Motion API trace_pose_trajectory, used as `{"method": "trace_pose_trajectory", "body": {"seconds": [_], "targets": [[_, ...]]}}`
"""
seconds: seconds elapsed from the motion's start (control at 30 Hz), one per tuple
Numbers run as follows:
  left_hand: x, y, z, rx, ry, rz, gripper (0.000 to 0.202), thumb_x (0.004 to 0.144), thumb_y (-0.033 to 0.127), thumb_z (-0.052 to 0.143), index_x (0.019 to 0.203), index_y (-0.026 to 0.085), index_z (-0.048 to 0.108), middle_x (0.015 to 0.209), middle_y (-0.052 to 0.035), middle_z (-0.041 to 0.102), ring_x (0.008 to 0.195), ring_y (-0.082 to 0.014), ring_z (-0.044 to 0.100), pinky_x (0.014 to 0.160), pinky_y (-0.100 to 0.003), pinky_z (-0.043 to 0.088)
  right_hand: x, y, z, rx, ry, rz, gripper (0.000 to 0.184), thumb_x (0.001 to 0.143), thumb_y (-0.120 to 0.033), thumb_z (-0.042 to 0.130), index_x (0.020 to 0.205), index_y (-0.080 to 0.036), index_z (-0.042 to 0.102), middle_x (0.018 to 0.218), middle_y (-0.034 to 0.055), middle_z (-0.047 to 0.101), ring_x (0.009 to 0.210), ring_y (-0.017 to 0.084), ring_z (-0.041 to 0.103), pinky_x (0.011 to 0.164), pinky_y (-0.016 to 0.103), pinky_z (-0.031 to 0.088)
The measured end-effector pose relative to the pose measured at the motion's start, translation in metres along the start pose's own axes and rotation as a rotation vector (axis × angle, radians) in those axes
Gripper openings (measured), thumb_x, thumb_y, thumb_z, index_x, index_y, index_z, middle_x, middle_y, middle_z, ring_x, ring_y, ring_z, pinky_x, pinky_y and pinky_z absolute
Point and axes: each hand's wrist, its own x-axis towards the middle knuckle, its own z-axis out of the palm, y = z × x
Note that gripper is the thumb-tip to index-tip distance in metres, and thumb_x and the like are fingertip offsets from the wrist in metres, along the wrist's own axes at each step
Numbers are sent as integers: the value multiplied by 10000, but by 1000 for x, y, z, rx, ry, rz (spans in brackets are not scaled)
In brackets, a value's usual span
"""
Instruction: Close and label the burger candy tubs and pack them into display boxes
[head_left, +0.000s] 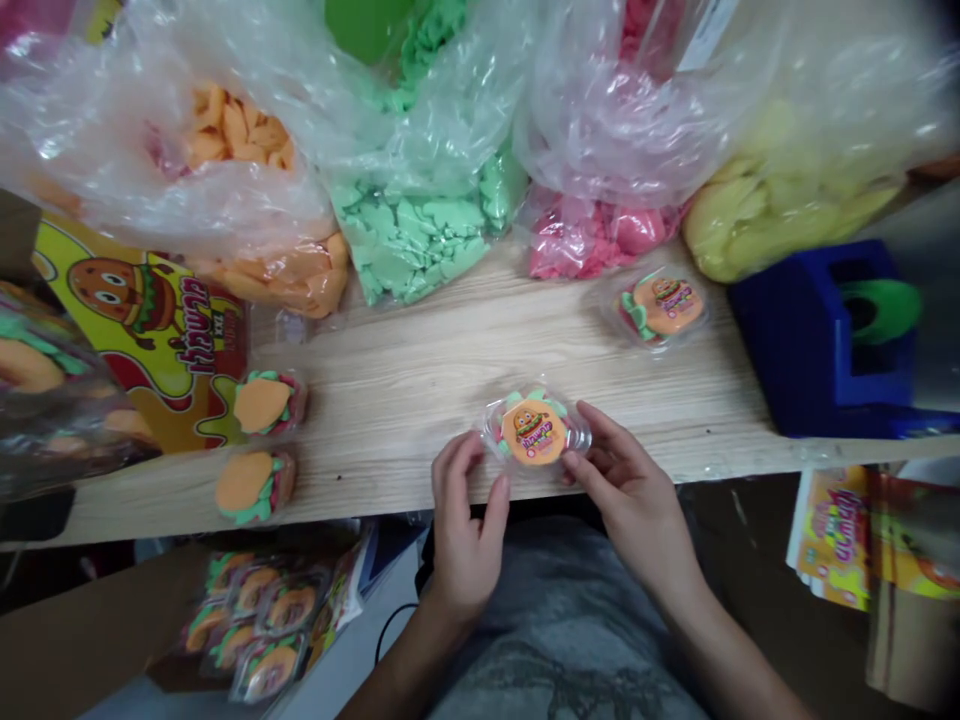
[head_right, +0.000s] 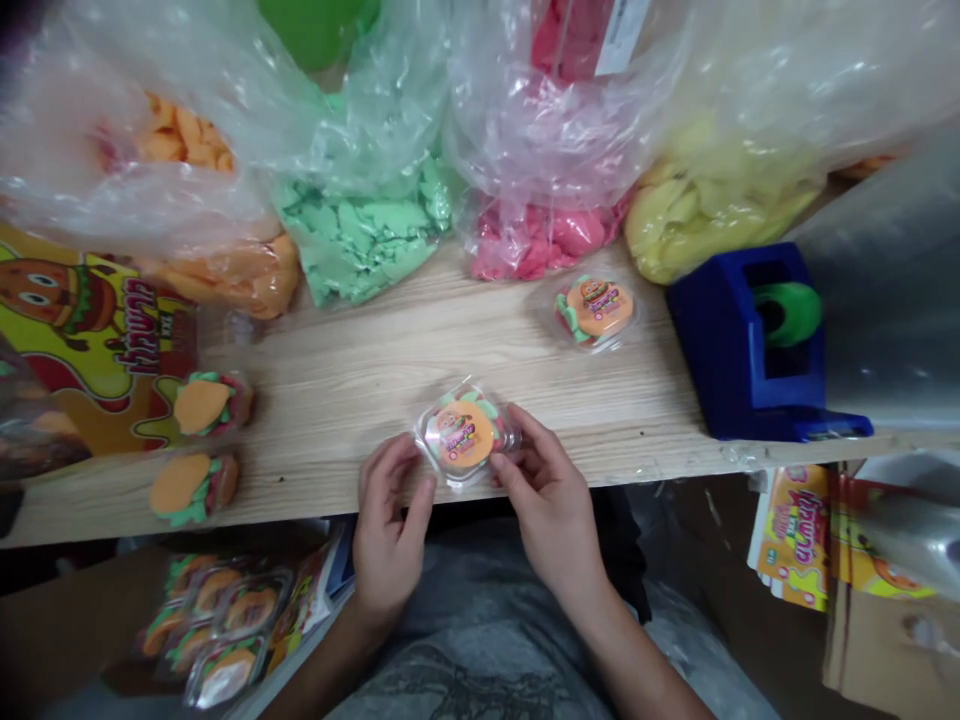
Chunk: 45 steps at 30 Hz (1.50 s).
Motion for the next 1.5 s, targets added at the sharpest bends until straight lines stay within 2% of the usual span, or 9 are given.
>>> {"method": "trace_pose_trajectory", "body": {"seconds": [0.1, 0.33, 0.47, 0.63, 0.77, 0.93, 1.1, 1.3, 1.5], "targets": [[1, 13, -1, -171, -50, -175, 400, 872, 178, 491, 1258, 277, 461, 1264, -67, 453, 1113, -173, 503, 934, -293, 441, -2, 0, 1, -25, 12, -29, 445, 731, -197, 686, 1155, -256, 561, 971, 14, 647, 710, 95, 585, 672, 237, 517], [11, 22, -1, -480, 72, -422, 326, 847, 186, 552, 1169, 230, 529, 1176, -47, 608, 1083, -138, 567, 910, -229, 461, -4, 5, 13, -75, -2, -134, 428, 727, -129, 680, 1105, -295, 570, 985, -3, 659, 772, 105, 634, 727, 251, 532], [18, 24, -6, -536, 107, -383, 211, 826, 156, 582, 1026, 222, 598, 1121, -12, 638, 1041, -110, 585, 909, -199, 451, -1, 6, 18, -81, 23, -145, 393, 705, -142, 694, 1056, -265, 567, 1039, 14, 639, 826, 127, 638, 756, 283, 531], [27, 26, -5, -583, 101, -356, 234, 836, 143, 573, 1042, 252, 592, 1039, 33, 653, 963, -61, 598, 852, -140, 453, 3, 8, 24, -90, 87, -125, 390, 668, -161, 720, 1011, -243, 553, 961, 18, 628, 751, 133, 631, 699, 299, 538], [31, 21, -5, -677, 102, -431, 234, 838, 157, 576, 1044, 266, 600, 1069, 41, 647, 993, -66, 580, 883, -161, 430, 4, 9, 25, -92, 84, -135, 365, 682, -140, 699, 998, -247, 549, 903, 4, 621, 713, 123, 625, 662, 282, 540], [36, 16, -12, -821, 13, -541, 88, 822, 228, 604, 890, 212, 657, 896, 20, 650, 904, -90, 574, 859, -196, 427, -3, 4, 25, -194, 93, -252, 372, 700, -100, 680, 1012, -252, 545, 809, -20, 615, 708, 114, 606, 654, 252, 527], [36, 26, -18, -905, 132, -536, 104, 807, 250, 625, 896, 257, 680, 952, 42, 674, 944, -74, 578, 882, -175, 417, -14, -10, 31, -217, 81, -326, 357, 725, -58, 647, 987, -268, 527, 789, -43, 582, 698, 91, 581, 661, 220, 514], [39, 39, -28, -797, 129, -520, 95, 781, 284, 655, 841, 215, 682, 869, 16, 667, 920, -113, 583, 881, -218, 428, -28, -23, 30, -195, -10, -325, 592, 757, -21, 582, 1241, -326, 426, 783, -45, 584, 744, 99, 575, 722, 223, 506], [35, 51, -32, -826, 146, -507, 107, 821, 285, 605, 772, 193, 624, 879, -7, 640, 877, -137, 604, 830, -273, 491, -40, -34, 23, -300, -107, -396, 628, 777, -48, 561, 1290, -367, 391, 867, -25, 570, 791, 115, 577, 786, 263, 506]]}}
